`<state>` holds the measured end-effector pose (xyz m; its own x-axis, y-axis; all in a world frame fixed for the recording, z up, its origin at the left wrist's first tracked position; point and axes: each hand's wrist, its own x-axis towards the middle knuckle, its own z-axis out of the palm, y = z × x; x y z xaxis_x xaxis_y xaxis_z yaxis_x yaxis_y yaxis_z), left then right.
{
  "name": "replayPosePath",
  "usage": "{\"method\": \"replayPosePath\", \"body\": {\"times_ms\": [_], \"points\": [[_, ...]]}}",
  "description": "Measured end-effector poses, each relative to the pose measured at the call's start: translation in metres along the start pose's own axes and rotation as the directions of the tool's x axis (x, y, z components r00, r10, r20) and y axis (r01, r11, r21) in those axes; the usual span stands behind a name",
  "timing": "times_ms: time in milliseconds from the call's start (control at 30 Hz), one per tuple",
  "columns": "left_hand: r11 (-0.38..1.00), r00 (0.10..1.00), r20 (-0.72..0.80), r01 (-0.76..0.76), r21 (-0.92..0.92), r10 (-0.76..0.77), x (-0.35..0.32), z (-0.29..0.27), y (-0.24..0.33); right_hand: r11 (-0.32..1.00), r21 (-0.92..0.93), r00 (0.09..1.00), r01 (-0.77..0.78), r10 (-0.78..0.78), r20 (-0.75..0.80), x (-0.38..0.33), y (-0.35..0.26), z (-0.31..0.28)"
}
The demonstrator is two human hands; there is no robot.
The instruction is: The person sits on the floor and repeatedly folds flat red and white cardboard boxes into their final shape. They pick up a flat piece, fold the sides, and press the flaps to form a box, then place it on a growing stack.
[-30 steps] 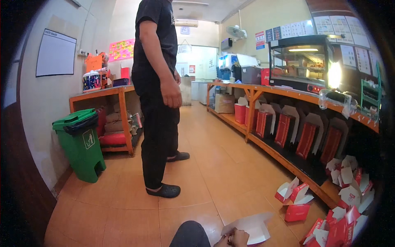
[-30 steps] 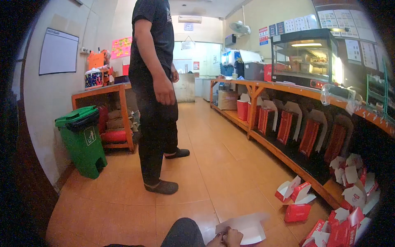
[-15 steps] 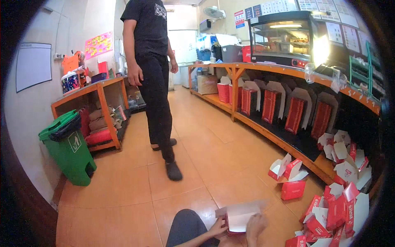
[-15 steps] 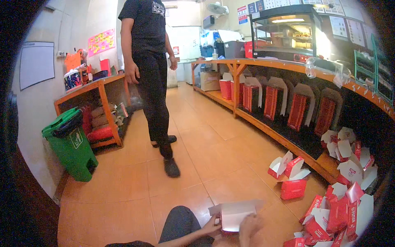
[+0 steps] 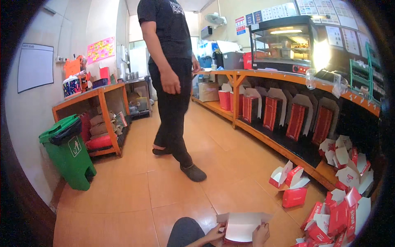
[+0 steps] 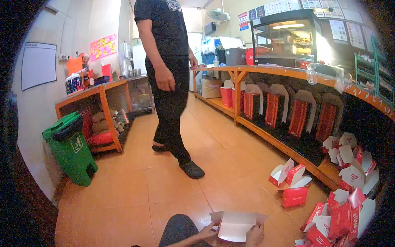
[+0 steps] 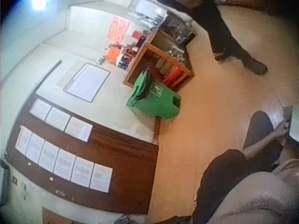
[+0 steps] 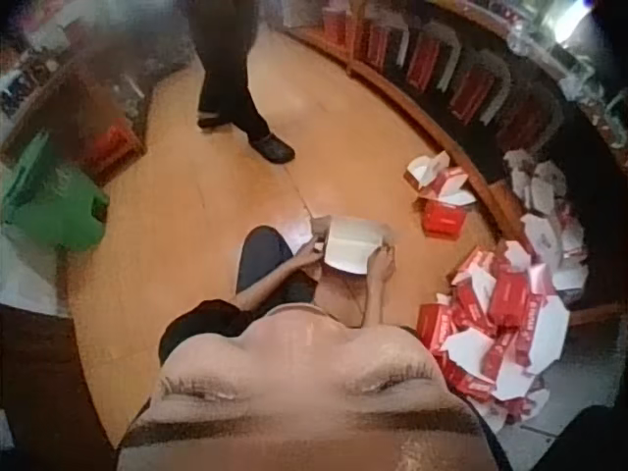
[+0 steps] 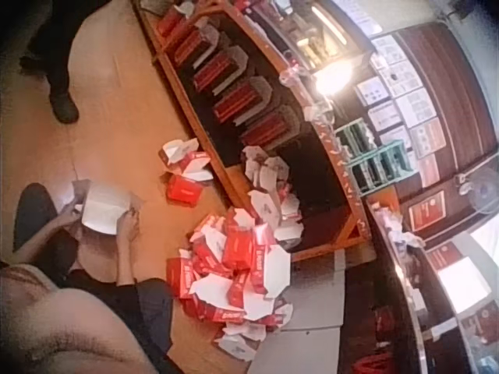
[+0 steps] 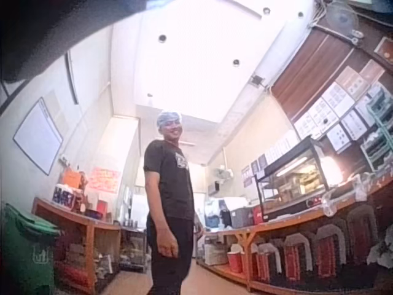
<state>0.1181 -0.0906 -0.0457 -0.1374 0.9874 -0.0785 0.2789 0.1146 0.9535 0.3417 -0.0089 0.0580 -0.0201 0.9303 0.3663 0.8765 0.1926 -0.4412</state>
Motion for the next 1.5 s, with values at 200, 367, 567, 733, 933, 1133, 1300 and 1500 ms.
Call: {"method": "replayPosePath", "body": {"times_ms": [200,367,567,733,933,1133,1300,1500], "points": [[0.990,0.990,0.007,-0.141,-0.016,0.141,-0.004,0.003,0.003,0.999,0.019,0.994,-0.030,0.028,0.109,0.013,0.010,-0.003],[0.987,0.985,0.069,-0.154,-0.047,0.157,-0.014,0.004,0.017,0.995,0.059,0.993,-0.081,0.075,0.088,0.014,0.009,-0.013],[0.981,0.976,0.102,-0.193,-0.006,0.192,-0.012,0.004,0.013,0.998,0.035,0.995,-0.059,0.056,0.086,0.007,0.004,-0.023],[0.959,0.956,0.107,-0.264,-0.105,0.275,-0.007,0.007,0.003,0.996,0.084,0.998,-0.029,0.024,0.057,0.012,0.012,-0.022],[0.973,0.971,0.058,-0.230,-0.033,0.232,-0.008,0.009,0.000,0.936,0.305,0.954,0.178,-0.088,-0.287,-0.005,0.023,-0.013],[0.944,0.956,0.018,-0.291,0.156,0.292,-0.015,0.008,0.010,0.932,0.359,0.999,0.039,-0.039,-0.007,-0.003,0.048,-0.012],[0.931,0.948,0.072,-0.319,0.180,0.311,-0.019,0.005,0.017,0.836,0.497,0.961,0.233,-0.119,-0.251,0.001,0.082,0.010],[0.917,0.944,0.032,-0.328,0.229,0.329,-0.018,0.010,0.010,0.736,0.674,0.992,-0.059,-0.031,0.121,-0.007,0.082,0.004]]}}
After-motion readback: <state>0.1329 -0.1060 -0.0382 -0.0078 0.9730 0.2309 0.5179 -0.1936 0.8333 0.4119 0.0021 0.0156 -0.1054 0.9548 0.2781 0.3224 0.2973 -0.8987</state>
